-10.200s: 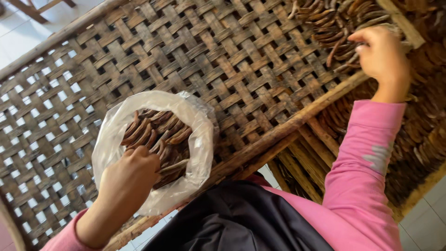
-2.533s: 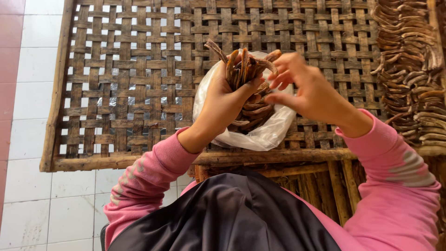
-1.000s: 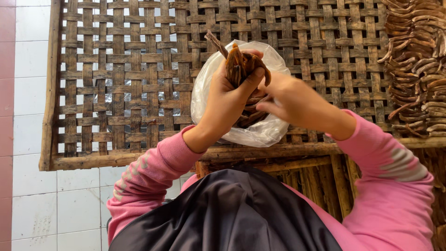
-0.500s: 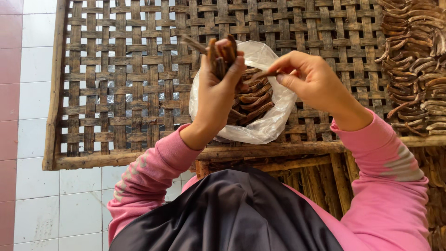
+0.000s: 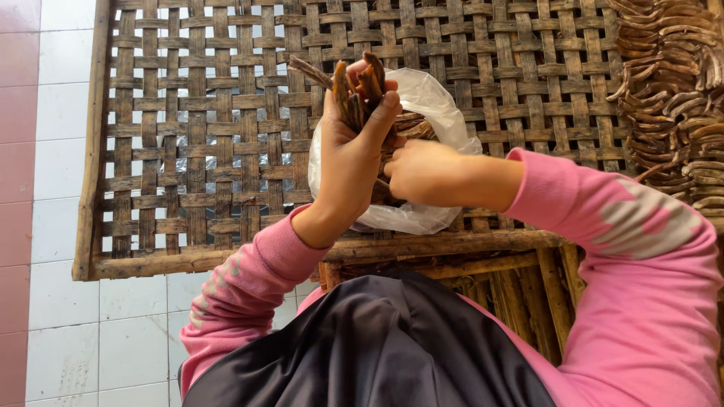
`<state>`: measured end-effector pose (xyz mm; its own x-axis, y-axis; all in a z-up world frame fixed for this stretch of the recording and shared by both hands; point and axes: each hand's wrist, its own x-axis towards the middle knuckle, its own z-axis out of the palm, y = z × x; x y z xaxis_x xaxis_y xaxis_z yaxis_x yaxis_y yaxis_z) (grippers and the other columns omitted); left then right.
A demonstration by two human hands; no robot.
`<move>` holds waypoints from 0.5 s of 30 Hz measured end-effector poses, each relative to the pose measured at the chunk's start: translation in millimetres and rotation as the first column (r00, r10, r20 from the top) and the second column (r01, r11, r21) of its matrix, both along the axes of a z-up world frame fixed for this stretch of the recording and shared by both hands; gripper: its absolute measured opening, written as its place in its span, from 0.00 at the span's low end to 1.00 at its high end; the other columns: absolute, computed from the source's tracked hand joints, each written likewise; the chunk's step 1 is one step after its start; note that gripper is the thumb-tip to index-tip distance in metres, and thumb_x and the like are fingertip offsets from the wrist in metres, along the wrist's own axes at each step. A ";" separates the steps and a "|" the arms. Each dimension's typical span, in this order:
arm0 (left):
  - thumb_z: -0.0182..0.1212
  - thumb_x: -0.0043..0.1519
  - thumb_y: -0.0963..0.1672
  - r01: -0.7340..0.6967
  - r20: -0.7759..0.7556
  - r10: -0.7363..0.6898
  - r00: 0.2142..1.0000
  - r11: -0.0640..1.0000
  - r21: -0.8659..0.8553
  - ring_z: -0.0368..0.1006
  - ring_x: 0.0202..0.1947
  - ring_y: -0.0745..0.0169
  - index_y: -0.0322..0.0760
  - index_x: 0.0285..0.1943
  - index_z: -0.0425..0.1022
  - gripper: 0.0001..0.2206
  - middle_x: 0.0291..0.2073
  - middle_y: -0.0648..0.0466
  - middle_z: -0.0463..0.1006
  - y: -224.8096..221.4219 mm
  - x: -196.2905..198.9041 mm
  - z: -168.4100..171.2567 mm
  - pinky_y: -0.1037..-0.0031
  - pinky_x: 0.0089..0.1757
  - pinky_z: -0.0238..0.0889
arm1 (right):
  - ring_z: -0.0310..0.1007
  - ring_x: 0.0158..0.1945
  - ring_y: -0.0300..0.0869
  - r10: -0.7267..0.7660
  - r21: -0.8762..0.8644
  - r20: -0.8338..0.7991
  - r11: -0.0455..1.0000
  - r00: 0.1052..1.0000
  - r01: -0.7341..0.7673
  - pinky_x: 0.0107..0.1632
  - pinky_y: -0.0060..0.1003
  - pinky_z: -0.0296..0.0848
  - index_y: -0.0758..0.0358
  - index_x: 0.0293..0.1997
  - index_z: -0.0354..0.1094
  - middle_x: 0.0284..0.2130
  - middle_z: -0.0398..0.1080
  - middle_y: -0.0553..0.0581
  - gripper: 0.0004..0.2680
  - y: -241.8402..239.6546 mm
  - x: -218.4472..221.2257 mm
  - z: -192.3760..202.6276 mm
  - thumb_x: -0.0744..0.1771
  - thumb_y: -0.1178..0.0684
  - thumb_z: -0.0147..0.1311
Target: The person picks up dried banana slices from a woven wooden tray and places them into a clear plastic bag.
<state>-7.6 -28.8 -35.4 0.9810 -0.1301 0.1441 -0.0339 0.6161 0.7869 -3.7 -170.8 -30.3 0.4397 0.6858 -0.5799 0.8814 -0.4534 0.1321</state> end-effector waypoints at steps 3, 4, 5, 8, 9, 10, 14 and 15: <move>0.63 0.68 0.41 0.004 -0.028 -0.004 1.000 1.000 0.016 0.74 0.48 0.70 0.37 0.69 0.63 0.20 0.55 0.53 0.75 9.0 -2.1 3.0 0.74 0.43 0.75 | 0.75 0.48 0.53 -0.103 0.046 -0.078 0.993 0.992 0.107 0.50 0.49 0.73 0.59 0.40 0.74 0.39 0.75 0.58 0.05 4.5 -2.2 -9.3 0.64 0.57 0.53; 0.63 0.68 0.41 0.003 -0.034 -0.002 0.999 1.000 0.019 0.74 0.48 0.70 0.37 0.69 0.63 0.20 0.55 0.52 0.75 11.2 -1.6 3.5 0.75 0.43 0.75 | 0.76 0.47 0.54 -0.153 0.078 -0.102 0.984 0.983 0.161 0.49 0.49 0.74 0.60 0.41 0.73 0.38 0.76 0.59 0.05 2.7 -1.7 -9.8 0.65 0.57 0.53; 0.63 0.69 0.41 0.001 -0.041 0.000 0.999 1.000 0.021 0.75 0.49 0.69 0.37 0.69 0.64 0.20 0.55 0.52 0.75 13.0 -1.7 2.6 0.75 0.43 0.75 | 0.75 0.47 0.54 -0.212 0.073 -0.114 0.973 0.971 0.221 0.48 0.50 0.74 0.59 0.44 0.71 0.38 0.75 0.59 0.06 -0.7 -1.1 -10.1 0.65 0.57 0.52; 0.61 0.69 0.41 0.015 -0.018 -0.014 1.000 0.999 0.039 0.74 0.51 0.69 0.38 0.69 0.63 0.20 0.57 0.52 0.76 14.9 -1.3 -2.7 0.75 0.45 0.75 | 0.75 0.47 0.54 -0.325 0.081 -0.100 0.939 0.940 0.334 0.46 0.50 0.74 0.58 0.47 0.68 0.38 0.75 0.59 0.06 -13.8 0.5 -10.9 0.66 0.56 0.50; 0.61 0.70 0.41 0.011 0.004 -0.011 1.000 0.999 0.030 0.74 0.53 0.69 0.37 0.70 0.63 0.20 0.57 0.51 0.76 14.0 -0.8 -4.3 0.75 0.48 0.75 | 0.75 0.48 0.54 -0.323 0.100 -0.060 0.939 0.944 0.328 0.47 0.49 0.74 0.59 0.45 0.69 0.38 0.75 0.59 0.06 -16.2 0.4 -11.5 0.66 0.56 0.51; 0.62 0.70 0.40 0.008 0.025 -0.008 1.000 1.000 0.021 0.74 0.54 0.68 0.36 0.70 0.63 0.20 0.58 0.51 0.76 12.5 -0.7 -5.6 0.75 0.52 0.74 | 0.75 0.48 0.53 -0.321 0.119 -0.019 0.939 0.947 0.321 0.47 0.49 0.75 0.59 0.43 0.70 0.38 0.75 0.59 0.05 -17.0 -0.3 -12.3 0.65 0.56 0.51; 0.62 0.72 0.38 0.052 0.115 -0.055 0.992 0.998 0.030 0.73 0.58 0.66 0.31 0.71 0.64 0.19 0.61 0.50 0.73 8.0 -1.2 -5.9 0.74 0.57 0.72 | 0.75 0.47 0.53 -0.284 0.267 0.014 0.925 0.959 0.270 0.48 0.48 0.74 0.60 0.41 0.71 0.38 0.75 0.58 0.05 -18.2 -3.1 -4.3 0.64 0.56 0.54; 0.61 0.71 0.39 0.097 0.076 -0.101 0.992 0.994 0.048 0.75 0.55 0.66 0.31 0.70 0.64 0.19 0.60 0.50 0.74 8.3 -2.2 -5.4 0.74 0.51 0.74 | 0.75 0.46 0.53 -0.289 0.338 -0.016 0.899 0.957 0.277 0.49 0.48 0.74 0.60 0.40 0.71 0.37 0.75 0.58 0.05 -22.1 -1.8 2.5 0.64 0.57 0.54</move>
<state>-9.8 -20.4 -40.7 0.9490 -0.2341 0.2113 -0.0365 0.5839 0.8110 -5.5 -192.8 -27.9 0.6593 0.6801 -0.3206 0.7071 -0.7058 -0.0432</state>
